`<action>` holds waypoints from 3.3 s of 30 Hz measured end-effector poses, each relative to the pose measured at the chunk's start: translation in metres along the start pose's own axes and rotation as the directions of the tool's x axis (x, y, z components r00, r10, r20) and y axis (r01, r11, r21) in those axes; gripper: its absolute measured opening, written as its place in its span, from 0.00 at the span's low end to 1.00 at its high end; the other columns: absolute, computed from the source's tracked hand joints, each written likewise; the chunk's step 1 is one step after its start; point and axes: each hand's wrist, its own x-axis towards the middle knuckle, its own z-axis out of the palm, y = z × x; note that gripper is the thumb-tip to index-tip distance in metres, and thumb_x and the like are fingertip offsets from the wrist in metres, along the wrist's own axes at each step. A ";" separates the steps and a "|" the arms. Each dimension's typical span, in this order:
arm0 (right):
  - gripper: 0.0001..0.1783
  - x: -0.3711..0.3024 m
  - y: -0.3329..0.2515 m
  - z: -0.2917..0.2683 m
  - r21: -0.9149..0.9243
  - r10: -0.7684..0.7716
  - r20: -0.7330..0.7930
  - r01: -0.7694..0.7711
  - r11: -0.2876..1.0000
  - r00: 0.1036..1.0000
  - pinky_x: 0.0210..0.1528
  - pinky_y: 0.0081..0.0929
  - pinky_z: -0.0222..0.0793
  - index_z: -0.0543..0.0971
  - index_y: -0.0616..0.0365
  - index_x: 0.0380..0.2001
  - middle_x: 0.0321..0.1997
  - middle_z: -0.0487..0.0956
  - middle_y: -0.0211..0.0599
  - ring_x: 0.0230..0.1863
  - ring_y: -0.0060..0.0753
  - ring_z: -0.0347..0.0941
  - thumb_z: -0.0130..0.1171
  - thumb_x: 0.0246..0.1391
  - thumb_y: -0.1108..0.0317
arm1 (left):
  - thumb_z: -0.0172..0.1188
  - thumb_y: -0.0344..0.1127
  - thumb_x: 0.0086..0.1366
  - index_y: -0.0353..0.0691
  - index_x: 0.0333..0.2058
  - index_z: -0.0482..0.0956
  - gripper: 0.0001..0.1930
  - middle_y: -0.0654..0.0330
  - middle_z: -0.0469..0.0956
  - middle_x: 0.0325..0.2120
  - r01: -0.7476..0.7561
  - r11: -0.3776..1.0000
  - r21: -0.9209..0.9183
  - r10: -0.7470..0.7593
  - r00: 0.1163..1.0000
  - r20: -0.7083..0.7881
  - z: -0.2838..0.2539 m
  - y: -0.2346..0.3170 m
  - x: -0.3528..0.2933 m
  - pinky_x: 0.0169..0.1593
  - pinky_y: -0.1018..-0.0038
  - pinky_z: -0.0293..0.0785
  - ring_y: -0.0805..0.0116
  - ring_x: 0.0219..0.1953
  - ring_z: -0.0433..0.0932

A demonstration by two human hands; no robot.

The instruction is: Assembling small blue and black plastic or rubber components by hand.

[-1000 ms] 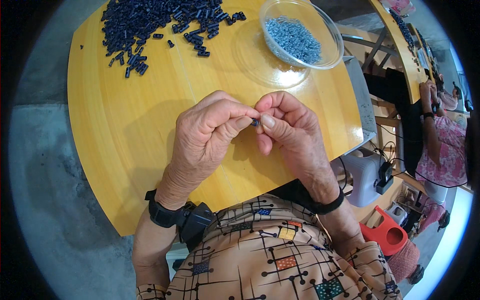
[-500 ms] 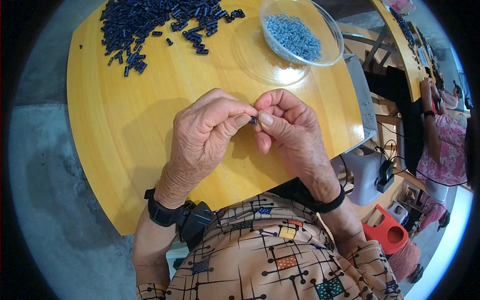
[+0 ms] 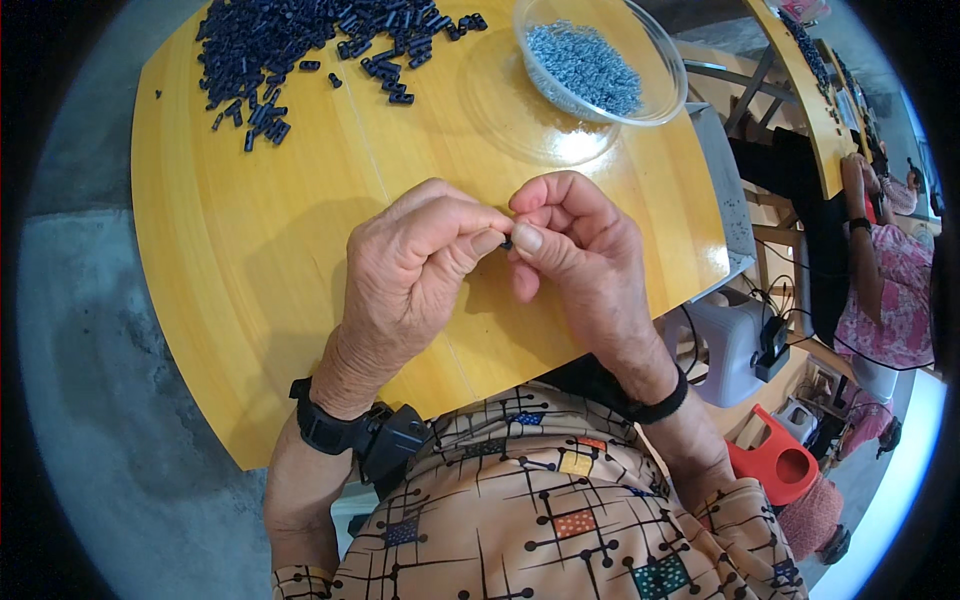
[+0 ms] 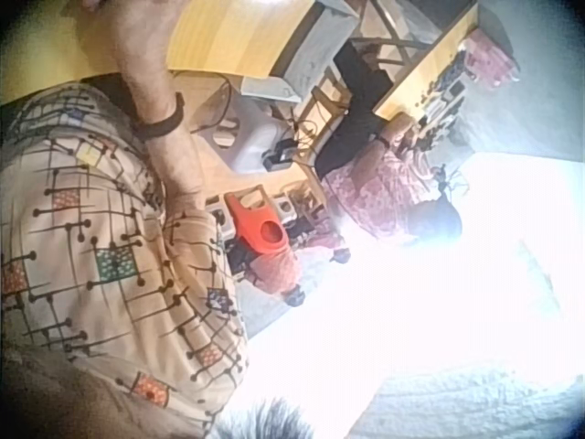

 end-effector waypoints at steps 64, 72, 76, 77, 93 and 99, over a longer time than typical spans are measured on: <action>0.10 -0.010 0.025 0.027 0.719 0.203 0.263 -0.332 0.611 0.943 0.28 0.20 0.64 0.74 0.57 0.40 0.24 0.72 0.28 0.23 0.21 0.65 0.50 0.64 0.62 | 0.64 0.24 0.55 0.33 0.35 0.81 0.07 0.58 0.80 0.30 -0.159 0.983 0.087 0.171 0.972 -0.159 0.002 0.003 -0.003 0.43 0.73 0.71 0.65 0.39 0.74; 0.07 -0.010 0.023 0.028 0.686 0.187 0.208 -0.280 0.671 0.960 0.27 0.21 0.64 0.74 0.58 0.38 0.22 0.71 0.28 0.21 0.22 0.65 0.50 0.64 0.67 | 0.64 0.24 0.56 0.35 0.34 0.82 0.06 0.59 0.81 0.30 -0.052 0.993 -0.104 0.034 0.985 -0.166 0.005 0.005 -0.003 0.42 0.75 0.73 0.66 0.37 0.77; 0.06 -0.008 0.024 0.025 0.636 0.155 0.171 -0.229 0.737 0.973 0.26 0.21 0.66 0.74 0.59 0.36 0.22 0.72 0.29 0.21 0.22 0.66 0.50 0.64 0.68 | 0.63 0.24 0.56 0.34 0.34 0.82 0.06 0.58 0.81 0.30 -0.035 0.988 -0.153 0.012 0.989 -0.149 0.005 0.006 -0.003 0.43 0.75 0.73 0.66 0.37 0.77; 0.06 -0.008 0.024 0.025 0.637 0.156 0.169 -0.229 0.736 0.973 0.26 0.21 0.66 0.74 0.59 0.36 0.22 0.72 0.29 0.21 0.22 0.66 0.50 0.64 0.68 | 0.63 0.24 0.57 0.33 0.35 0.82 0.06 0.58 0.81 0.31 -0.035 0.989 -0.145 0.015 0.991 -0.134 0.004 0.004 -0.003 0.43 0.75 0.73 0.67 0.37 0.77; 0.08 -0.014 0.022 0.026 0.529 0.134 0.059 -0.145 0.836 0.989 0.26 0.18 0.66 0.75 0.62 0.39 0.32 0.77 0.32 0.23 0.18 0.68 0.52 0.62 0.69 | 0.61 0.24 0.60 0.33 0.36 0.81 0.06 0.60 0.79 0.34 0.066 0.968 -0.241 -0.111 0.978 -0.179 0.003 0.001 -0.005 0.38 0.81 0.72 0.77 0.35 0.75; 0.07 -0.014 0.022 0.028 0.390 0.088 0.010 -0.085 0.917 0.996 0.26 0.15 0.67 0.75 0.61 0.37 0.30 0.78 0.30 0.22 0.16 0.69 0.54 0.61 0.68 | 0.62 0.24 0.59 0.34 0.35 0.81 0.05 0.60 0.78 0.32 0.155 0.959 -0.239 -0.194 0.969 -0.153 0.004 0.005 -0.005 0.36 0.81 0.73 0.76 0.33 0.76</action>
